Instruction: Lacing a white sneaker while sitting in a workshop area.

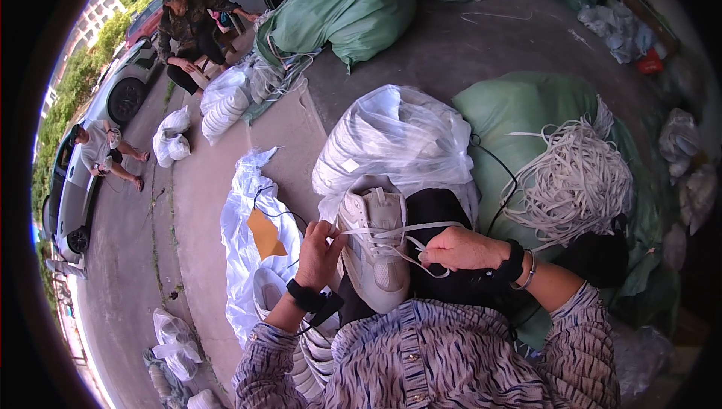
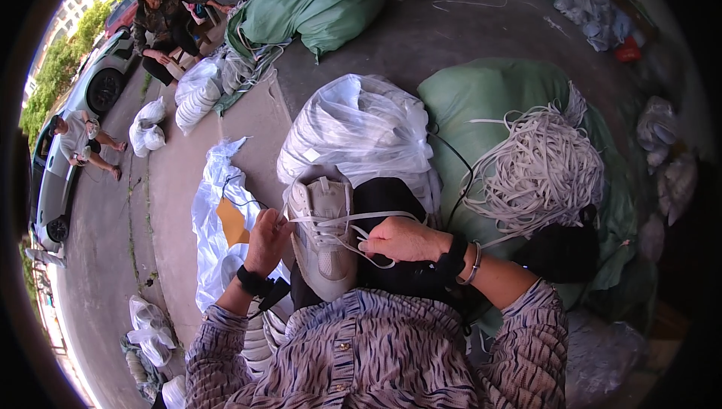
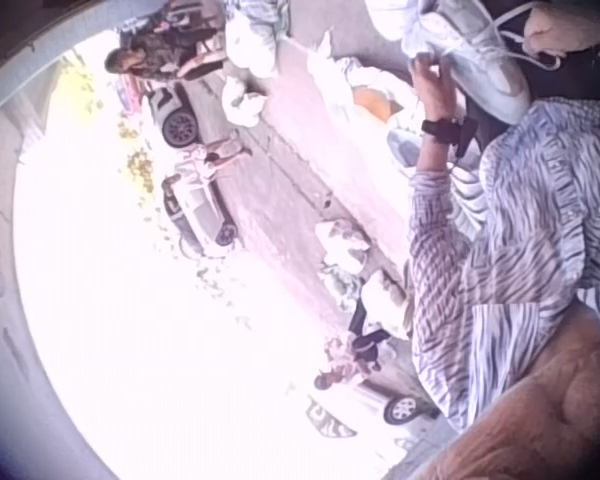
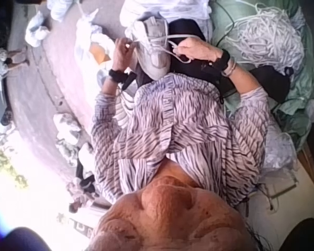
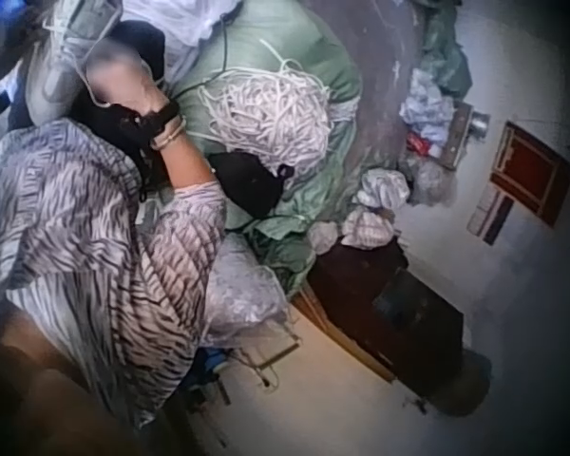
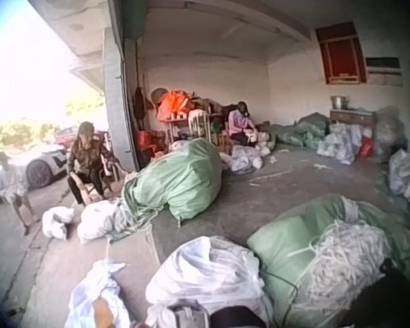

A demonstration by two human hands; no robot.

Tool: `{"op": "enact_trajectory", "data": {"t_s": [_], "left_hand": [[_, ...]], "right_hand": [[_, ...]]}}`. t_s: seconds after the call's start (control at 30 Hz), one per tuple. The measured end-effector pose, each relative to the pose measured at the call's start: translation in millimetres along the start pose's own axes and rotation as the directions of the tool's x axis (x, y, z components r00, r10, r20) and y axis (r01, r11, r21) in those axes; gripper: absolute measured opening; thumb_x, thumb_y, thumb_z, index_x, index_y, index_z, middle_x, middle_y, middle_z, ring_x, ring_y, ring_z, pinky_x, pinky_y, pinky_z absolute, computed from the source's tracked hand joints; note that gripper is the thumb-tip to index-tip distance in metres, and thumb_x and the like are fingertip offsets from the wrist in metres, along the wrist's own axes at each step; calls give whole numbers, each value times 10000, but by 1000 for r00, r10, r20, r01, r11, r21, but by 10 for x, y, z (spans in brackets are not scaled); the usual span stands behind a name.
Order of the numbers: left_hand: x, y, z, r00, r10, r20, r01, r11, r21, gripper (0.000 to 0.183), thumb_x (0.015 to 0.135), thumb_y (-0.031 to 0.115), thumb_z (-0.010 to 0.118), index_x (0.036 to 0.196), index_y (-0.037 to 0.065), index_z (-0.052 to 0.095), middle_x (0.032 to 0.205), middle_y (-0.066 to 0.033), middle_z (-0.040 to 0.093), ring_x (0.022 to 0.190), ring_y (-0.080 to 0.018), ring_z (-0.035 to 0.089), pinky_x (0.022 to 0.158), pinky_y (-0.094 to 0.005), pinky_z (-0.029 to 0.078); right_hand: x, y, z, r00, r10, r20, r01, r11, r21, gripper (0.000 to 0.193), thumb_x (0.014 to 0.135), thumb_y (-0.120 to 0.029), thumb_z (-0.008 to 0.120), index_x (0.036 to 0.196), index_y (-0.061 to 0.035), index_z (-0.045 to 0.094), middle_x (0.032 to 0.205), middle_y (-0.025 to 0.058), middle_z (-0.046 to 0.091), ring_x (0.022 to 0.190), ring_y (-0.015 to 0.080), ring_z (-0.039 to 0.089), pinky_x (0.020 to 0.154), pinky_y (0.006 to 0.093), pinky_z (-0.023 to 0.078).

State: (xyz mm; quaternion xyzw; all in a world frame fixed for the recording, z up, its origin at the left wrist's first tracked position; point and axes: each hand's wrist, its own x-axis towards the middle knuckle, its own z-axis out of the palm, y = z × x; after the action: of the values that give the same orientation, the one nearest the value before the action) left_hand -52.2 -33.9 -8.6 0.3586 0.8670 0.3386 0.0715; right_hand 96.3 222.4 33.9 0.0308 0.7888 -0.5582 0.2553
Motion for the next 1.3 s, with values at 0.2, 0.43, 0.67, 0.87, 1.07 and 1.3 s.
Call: {"op": "enact_trajectory", "data": {"t_s": [0.2,0.43,0.67,0.87,1.07,1.3], "left_hand": [[155,243,-254,936,-243,256,350,539,-767,133,906,194,553,991,100,509,683,8,518,531,-34,406,473,-185,311],[288,222,-320,911,-353,212,345,372,-862,104,907,181,529,981,108,534,595,63,384,467,-19,292,401,-183,202],[359,66,-449,897,-422,133,280,308,-909,135,897,149,520,1027,112,525,591,54,396,441,-22,264,397,-186,195],[496,-612,-1008,881,-473,-10,117,238,-964,89,923,146,475,986,142,537,567,57,418,417,-34,290,370,-197,202],[244,-1165,-1823,779,-578,-242,-49,328,-943,170,934,131,431,1062,144,542,552,72,362,413,-24,255,366,-198,207],[-136,-1300,-1756,754,-626,-198,168,476,-863,157,925,128,459,1058,135,543,528,75,305,394,-23,226,333,-201,182]], "right_hand": [[-63,99,25,992,-74,101,53,979,196,232,895,-192,536,932,12,638,701,25,613,473,32,468,443,174,375],[70,-53,360,954,249,165,-274,950,148,284,931,-188,402,912,53,551,863,140,651,460,181,615,350,236,421],[11,162,-8,979,-60,193,-60,823,565,199,889,-169,551,933,-9,661,606,-54,465,526,10,375,473,171,306],[85,216,-158,836,-509,-203,476,858,-192,146,808,-100,625,913,-3,652,697,21,552,566,105,498,543,246,409],[182,-32,-50,862,-419,-286,432,902,-20,132,828,-59,579,932,-3,638,807,97,613,788,180,632,678,295,476],[-21,183,37,868,-356,-346,262,921,-290,138,844,-132,572,802,-7,611,687,106,610,649,220,617,613,312,469]]}}
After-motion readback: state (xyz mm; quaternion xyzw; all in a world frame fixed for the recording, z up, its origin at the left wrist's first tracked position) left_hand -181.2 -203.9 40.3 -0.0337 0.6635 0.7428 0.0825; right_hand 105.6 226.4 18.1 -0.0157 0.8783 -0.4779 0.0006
